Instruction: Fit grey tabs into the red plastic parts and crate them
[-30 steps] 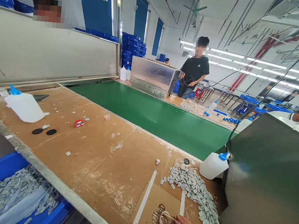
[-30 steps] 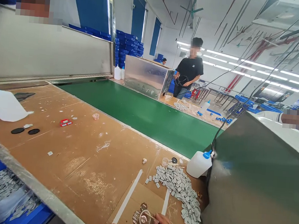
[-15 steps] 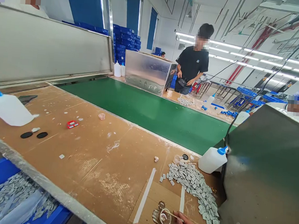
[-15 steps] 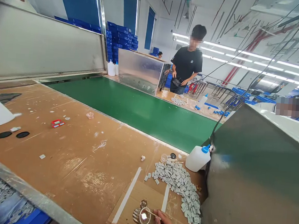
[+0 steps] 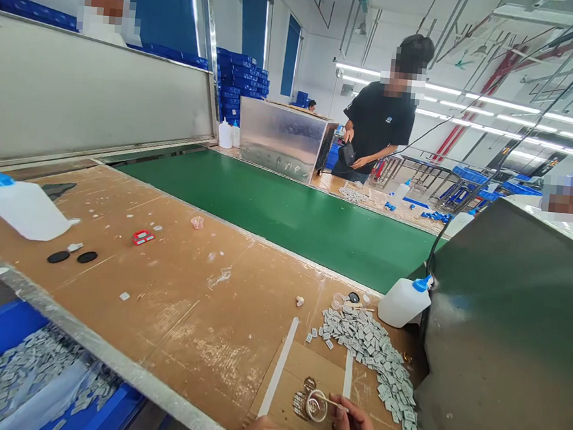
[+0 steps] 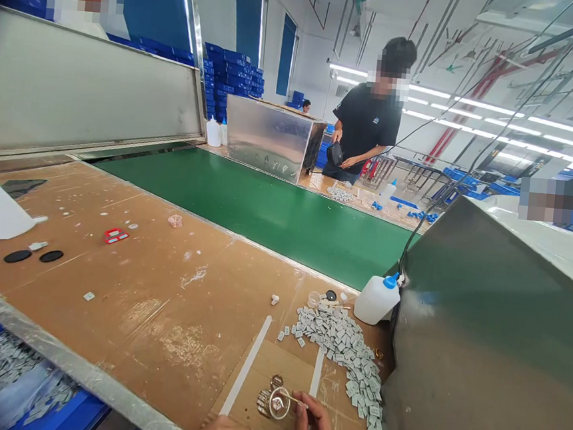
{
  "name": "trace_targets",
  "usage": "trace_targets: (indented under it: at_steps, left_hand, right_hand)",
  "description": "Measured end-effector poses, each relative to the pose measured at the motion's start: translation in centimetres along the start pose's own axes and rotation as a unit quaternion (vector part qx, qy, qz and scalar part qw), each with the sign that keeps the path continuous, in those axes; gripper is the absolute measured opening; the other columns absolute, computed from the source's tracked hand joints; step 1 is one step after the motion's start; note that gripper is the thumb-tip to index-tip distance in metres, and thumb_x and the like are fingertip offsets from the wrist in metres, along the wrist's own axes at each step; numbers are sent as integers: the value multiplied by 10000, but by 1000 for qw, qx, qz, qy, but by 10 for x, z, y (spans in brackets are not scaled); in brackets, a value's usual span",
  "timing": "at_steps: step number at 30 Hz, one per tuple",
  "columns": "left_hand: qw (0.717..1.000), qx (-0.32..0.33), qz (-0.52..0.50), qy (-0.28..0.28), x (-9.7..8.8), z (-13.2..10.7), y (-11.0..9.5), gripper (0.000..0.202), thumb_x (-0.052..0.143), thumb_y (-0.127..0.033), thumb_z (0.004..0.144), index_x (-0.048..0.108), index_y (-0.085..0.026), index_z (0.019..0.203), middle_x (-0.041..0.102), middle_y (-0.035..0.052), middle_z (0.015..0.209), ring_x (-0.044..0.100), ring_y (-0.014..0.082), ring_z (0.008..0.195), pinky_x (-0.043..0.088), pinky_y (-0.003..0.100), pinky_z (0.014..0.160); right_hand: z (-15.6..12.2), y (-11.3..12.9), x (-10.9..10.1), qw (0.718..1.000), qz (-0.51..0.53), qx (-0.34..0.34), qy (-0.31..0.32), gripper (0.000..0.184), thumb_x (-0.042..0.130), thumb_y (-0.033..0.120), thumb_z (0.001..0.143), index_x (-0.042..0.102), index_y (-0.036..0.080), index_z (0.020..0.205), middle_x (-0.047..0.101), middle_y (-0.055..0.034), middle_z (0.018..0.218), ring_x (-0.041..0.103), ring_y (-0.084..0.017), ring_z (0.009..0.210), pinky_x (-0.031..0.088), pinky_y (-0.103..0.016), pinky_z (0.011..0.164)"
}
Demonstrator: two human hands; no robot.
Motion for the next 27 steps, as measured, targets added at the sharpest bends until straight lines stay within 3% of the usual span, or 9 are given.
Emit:
trace_targets:
  at_steps: [4,7,9,13,19,23,27]
  left_hand:
    - [1000,-3,8,13,-4,-3,-15,458,747,-626,775,772,-173,833,598,-6,630,506,108,603,398,191,600]
    - [999,-25,32,-6,-10,-10,-29,264,827,-399,740,784,-187,892,697,6,744,580,124,689,432,189,660]
    - [998,-28,50,-32,-15,-18,-38,267,838,-296,711,785,-213,959,741,3,833,609,137,760,454,197,725]
    - [997,-14,63,-35,-18,-25,-50,351,867,-296,677,772,-217,1006,746,-12,871,607,134,773,454,203,746]
    - [996,39,75,-11,-22,-28,-67,235,759,-290,777,745,-162,974,706,-4,811,564,122,731,420,196,689]
    - [997,75,29,-12,-23,-29,-68,274,748,-311,794,726,-138,1006,718,28,869,598,139,767,451,216,725]
    - [996,86,9,-19,-22,-32,-70,261,739,-282,808,718,-131,1020,728,40,891,630,146,791,482,224,740]
  right_hand:
    - [4,-2,-4,1000,-6,16,22,431,754,601,786,762,174,843,800,-128,860,765,-237,753,631,-298,701]
    - [12,-4,-6,996,-1,31,79,437,782,602,748,769,172,825,802,-140,871,770,-249,757,639,-313,693]
    - [16,-3,-7,994,-3,32,104,456,781,619,733,771,171,813,801,-141,864,770,-252,759,641,-319,693]
    - [18,13,-6,997,-16,2,81,463,737,632,766,762,173,816,797,-125,841,754,-226,726,626,-307,665]
    - [14,59,-1,997,-18,-52,62,442,735,607,764,687,170,712,703,-43,591,597,-144,484,490,-251,474]
    - [13,46,-1,997,-39,0,62,462,686,637,782,649,176,796,749,-66,753,618,-137,567,517,-273,554]
    - [9,38,-1,997,-28,1,70,451,676,627,796,626,180,820,762,-82,813,621,-135,584,514,-276,562]
Point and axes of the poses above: each hand's wrist, its own z-axis towards the middle knuckle, its own x-axis out of the palm, y = z × x, the point moved 5 cm from there along z, towards the middle knuckle
